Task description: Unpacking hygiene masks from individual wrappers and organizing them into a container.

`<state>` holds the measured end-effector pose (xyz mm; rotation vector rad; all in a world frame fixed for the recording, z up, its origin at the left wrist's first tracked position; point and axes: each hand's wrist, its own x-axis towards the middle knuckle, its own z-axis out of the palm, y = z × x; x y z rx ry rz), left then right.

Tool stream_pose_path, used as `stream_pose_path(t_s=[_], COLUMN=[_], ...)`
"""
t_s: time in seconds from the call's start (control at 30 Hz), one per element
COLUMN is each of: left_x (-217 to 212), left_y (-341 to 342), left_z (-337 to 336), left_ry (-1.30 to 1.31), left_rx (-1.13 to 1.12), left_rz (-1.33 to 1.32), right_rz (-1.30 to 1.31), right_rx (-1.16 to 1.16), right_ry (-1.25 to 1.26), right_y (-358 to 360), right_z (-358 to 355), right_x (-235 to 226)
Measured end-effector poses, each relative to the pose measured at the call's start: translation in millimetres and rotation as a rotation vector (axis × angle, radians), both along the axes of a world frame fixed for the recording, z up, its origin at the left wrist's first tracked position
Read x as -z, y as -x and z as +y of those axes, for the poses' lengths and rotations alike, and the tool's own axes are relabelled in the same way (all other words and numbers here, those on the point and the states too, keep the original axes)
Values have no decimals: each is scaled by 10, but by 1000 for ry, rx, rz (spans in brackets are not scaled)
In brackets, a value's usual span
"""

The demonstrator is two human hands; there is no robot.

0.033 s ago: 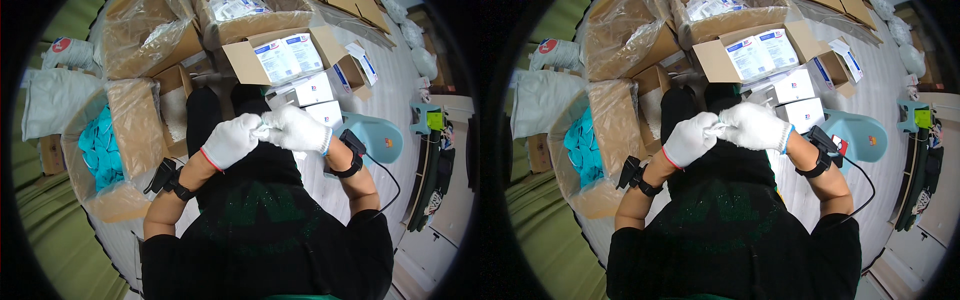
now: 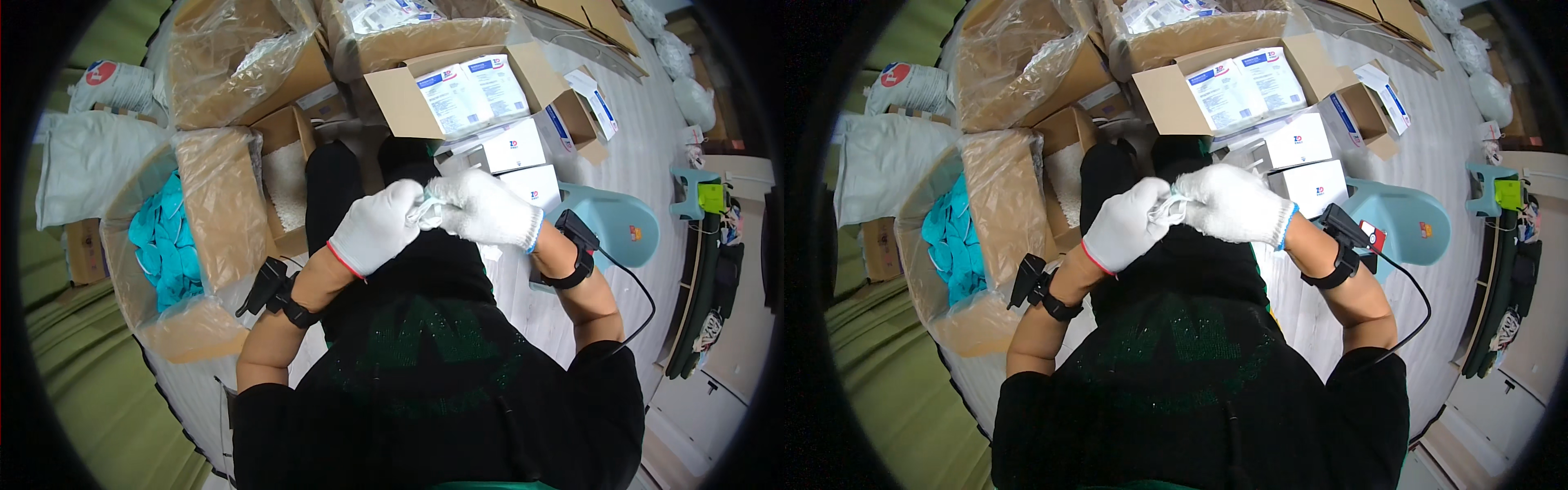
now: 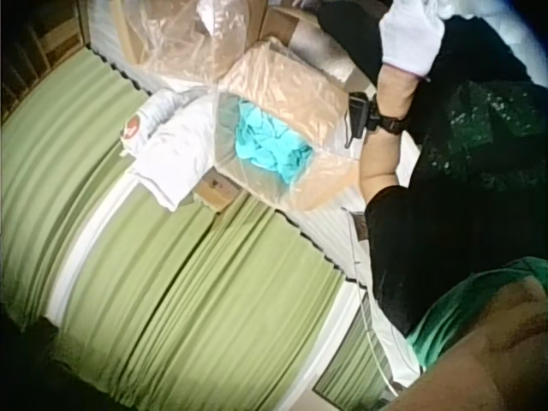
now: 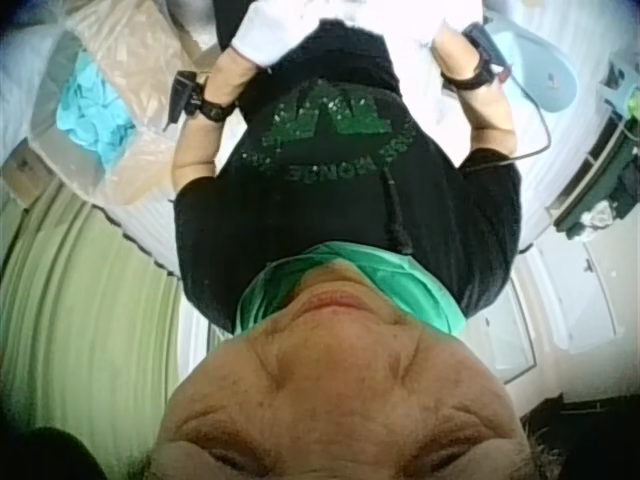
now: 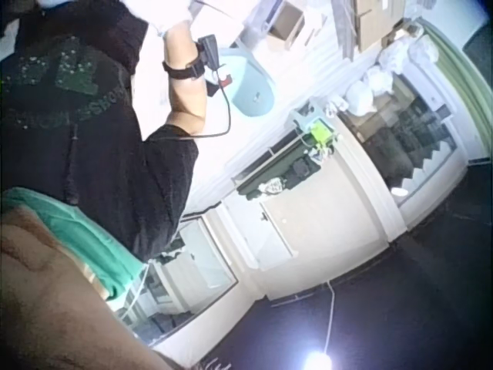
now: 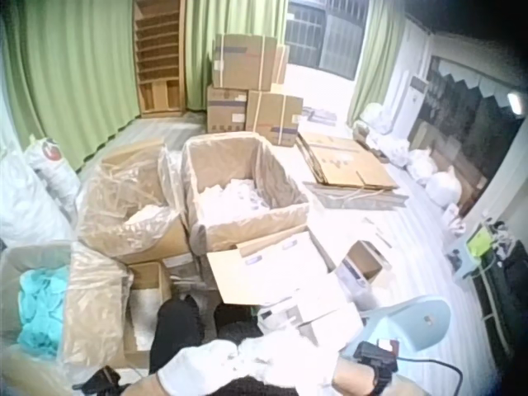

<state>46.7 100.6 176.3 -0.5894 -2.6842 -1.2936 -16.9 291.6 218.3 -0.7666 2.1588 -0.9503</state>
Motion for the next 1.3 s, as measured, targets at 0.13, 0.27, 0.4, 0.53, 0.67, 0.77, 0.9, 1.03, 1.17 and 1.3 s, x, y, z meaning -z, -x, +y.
stream_pose_path(t_s=[0.13, 0.27, 0.4, 0.53, 0.67, 0.77, 0.9, 1.03, 1.17, 1.3], left_x=[-93, 9, 5, -332, -764, -893, -717, 305, 1337, 543], left_y=[23, -20, -45, -235, -440, -493, -326, -125, 54, 177], left_z=[45, 32, 4, -175, -359, -553, -1370, -2072, -2266, -981], left_ry=[-234, -18, 197, -217, -217, -156, -162, -784, 442, -154], left_rx=[-112, -138, 93, 213, 375, 427, -8, -693, -913, -509], left_rz=[-375, -325, -369, -448, -486, -519, -527, -1052, -641, -333], right_rz=[-216, 36, -120, -654, -693, -372, -515, -877, -1220, -1464], right_rx=[128, 103, 135, 242, -5, -368, 691, 805, 968, 706], right_ry=[230, 166, 231, 303, 507, 405, 155, 469, 795, 1109], right_y=[-24, -60, -226, -483, -583, -388, -393, 36, 115, 167], right_z=[-64, -92, -10, -35, 177, 249, 1556, 575, 10, -378], right_x=[48, 332, 479, -3, -148, -424, 414, 258, 677, 997])
